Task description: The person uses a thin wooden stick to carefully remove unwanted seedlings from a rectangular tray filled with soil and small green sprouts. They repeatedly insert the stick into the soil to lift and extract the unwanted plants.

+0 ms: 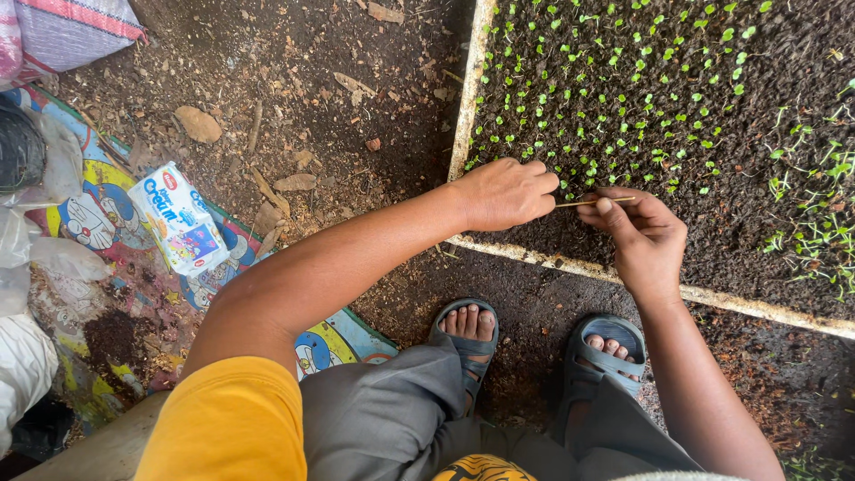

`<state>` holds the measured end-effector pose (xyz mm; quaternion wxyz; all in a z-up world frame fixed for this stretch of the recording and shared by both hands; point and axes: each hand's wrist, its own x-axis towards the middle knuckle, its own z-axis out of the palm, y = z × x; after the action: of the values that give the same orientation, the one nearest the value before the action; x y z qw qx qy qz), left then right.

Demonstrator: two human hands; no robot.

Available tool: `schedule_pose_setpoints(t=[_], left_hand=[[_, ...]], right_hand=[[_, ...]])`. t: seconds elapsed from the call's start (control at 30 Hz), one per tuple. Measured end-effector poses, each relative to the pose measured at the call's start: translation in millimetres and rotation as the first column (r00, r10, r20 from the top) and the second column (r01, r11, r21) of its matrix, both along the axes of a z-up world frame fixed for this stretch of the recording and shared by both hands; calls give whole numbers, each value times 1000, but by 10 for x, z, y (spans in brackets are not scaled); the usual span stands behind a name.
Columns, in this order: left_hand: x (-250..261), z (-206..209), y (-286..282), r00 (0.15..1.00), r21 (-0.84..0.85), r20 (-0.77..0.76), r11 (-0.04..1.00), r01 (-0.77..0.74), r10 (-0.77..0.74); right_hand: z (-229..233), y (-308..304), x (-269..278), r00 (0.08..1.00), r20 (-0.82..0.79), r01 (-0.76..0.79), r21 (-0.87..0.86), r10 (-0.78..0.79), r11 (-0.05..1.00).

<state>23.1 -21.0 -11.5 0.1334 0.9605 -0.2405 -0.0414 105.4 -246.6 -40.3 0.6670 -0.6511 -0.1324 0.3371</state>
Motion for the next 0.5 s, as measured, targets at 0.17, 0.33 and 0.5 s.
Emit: schedule_pose_setpoints(t=[0.17,0.33,0.5], left_hand=[[9,-65,-8,1000,13,0,1000,-12,12],[6,-56,1,1000,10,-3,1000,-16,16],[4,-81,-7,1000,1,-6,1000,-9,9]], right_hand=[[65,-10,21,998,-57,14,3,-14,1000],[48,19,22,998,-70,5,-10,-5,1000],[-28,8,31,998,-64,-2,-6,2,1000]])
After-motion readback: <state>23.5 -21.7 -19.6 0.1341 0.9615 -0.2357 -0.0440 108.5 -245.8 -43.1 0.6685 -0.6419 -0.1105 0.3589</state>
